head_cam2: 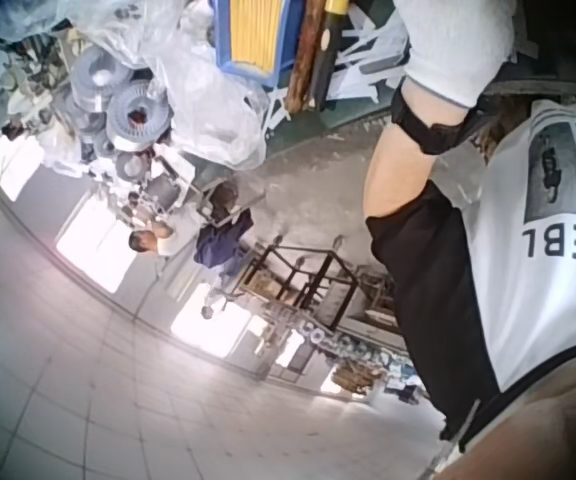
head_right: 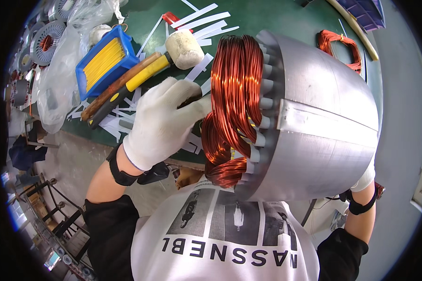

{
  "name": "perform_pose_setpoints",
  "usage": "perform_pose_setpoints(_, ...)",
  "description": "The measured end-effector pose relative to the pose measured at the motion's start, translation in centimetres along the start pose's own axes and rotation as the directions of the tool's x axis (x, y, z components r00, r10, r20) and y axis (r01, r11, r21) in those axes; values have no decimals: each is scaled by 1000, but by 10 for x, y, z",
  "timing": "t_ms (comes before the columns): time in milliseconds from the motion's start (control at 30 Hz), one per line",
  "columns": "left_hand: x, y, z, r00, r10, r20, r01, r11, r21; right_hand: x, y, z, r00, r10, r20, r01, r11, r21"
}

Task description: Manually assemble and secure copper windings into a motor stator using tools.

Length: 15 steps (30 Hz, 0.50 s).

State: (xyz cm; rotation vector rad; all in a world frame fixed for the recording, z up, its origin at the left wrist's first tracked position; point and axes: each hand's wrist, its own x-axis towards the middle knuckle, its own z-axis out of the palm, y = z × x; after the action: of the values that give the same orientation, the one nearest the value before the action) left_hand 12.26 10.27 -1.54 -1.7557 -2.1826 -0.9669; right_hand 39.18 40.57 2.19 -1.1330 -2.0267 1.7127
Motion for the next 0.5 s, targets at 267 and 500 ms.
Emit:
perform_pose_setpoints(267,9,1,-4,993,106,61,-112,988,110,5,11,-14,983,-181,24,181,948,-260)
perform_pose_setpoints(500,15,-2,3,999,11,42,-5,990,-141,4,-28,6,829,-448,335,536,465,-704)
